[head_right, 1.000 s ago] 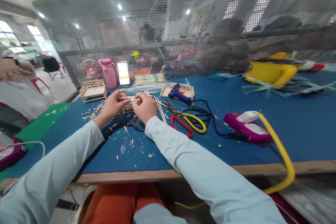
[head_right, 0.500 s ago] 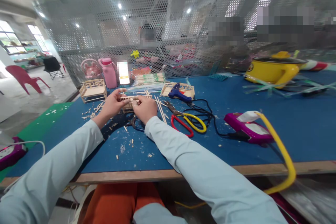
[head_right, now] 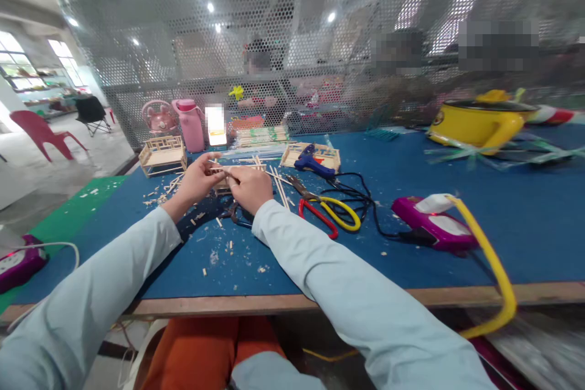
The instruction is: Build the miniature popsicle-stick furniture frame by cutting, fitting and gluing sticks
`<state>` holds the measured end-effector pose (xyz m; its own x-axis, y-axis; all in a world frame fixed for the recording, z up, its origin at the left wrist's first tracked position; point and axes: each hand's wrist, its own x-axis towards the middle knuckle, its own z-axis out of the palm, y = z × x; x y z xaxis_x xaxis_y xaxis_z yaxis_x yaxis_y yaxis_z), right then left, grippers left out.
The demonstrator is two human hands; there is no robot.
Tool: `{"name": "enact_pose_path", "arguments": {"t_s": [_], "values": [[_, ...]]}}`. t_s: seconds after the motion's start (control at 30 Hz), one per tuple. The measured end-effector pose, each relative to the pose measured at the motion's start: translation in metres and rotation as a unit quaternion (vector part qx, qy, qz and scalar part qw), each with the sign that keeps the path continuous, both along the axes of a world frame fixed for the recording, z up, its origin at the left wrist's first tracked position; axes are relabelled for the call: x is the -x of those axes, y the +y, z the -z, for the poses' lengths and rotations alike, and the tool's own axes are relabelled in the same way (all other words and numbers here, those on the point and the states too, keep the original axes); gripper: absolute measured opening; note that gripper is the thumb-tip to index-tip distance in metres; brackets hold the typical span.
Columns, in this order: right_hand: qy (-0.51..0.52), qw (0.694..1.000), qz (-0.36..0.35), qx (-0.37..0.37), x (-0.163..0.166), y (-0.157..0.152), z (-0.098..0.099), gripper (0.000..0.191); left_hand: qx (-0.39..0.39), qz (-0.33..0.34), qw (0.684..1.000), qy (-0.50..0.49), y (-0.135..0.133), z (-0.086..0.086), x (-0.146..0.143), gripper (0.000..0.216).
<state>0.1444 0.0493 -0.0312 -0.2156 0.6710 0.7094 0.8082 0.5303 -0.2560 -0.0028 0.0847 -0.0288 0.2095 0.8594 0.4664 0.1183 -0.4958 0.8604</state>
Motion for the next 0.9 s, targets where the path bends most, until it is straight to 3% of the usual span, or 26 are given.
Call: {"name": "enact_pose_path", "arguments": {"t_s": [0.2,0.33,0.43,0.9], "values": [[0.005,0.997,0.004,-0.083,-0.009,0.013,-0.022,0.029,-0.005,-0.017,1.0,0.014,-0.004,-0.002,-0.001,0.043],[0.005,0.993,-0.107,0.041,-0.011,0.026,-0.041,0.038,-0.002,-0.011,1.0,0.011,-0.005,-0.003,-0.001,0.042],[0.022,0.985,-0.143,0.097,-0.009,0.029,-0.044,0.035,0.004,-0.018,1.0,0.003,-0.005,-0.002,-0.002,0.049],[0.048,0.977,-0.166,0.123,-0.01,0.033,-0.036,0.029,-0.01,0.001,1.0,0.005,-0.007,0.002,0.0,0.07]]}}
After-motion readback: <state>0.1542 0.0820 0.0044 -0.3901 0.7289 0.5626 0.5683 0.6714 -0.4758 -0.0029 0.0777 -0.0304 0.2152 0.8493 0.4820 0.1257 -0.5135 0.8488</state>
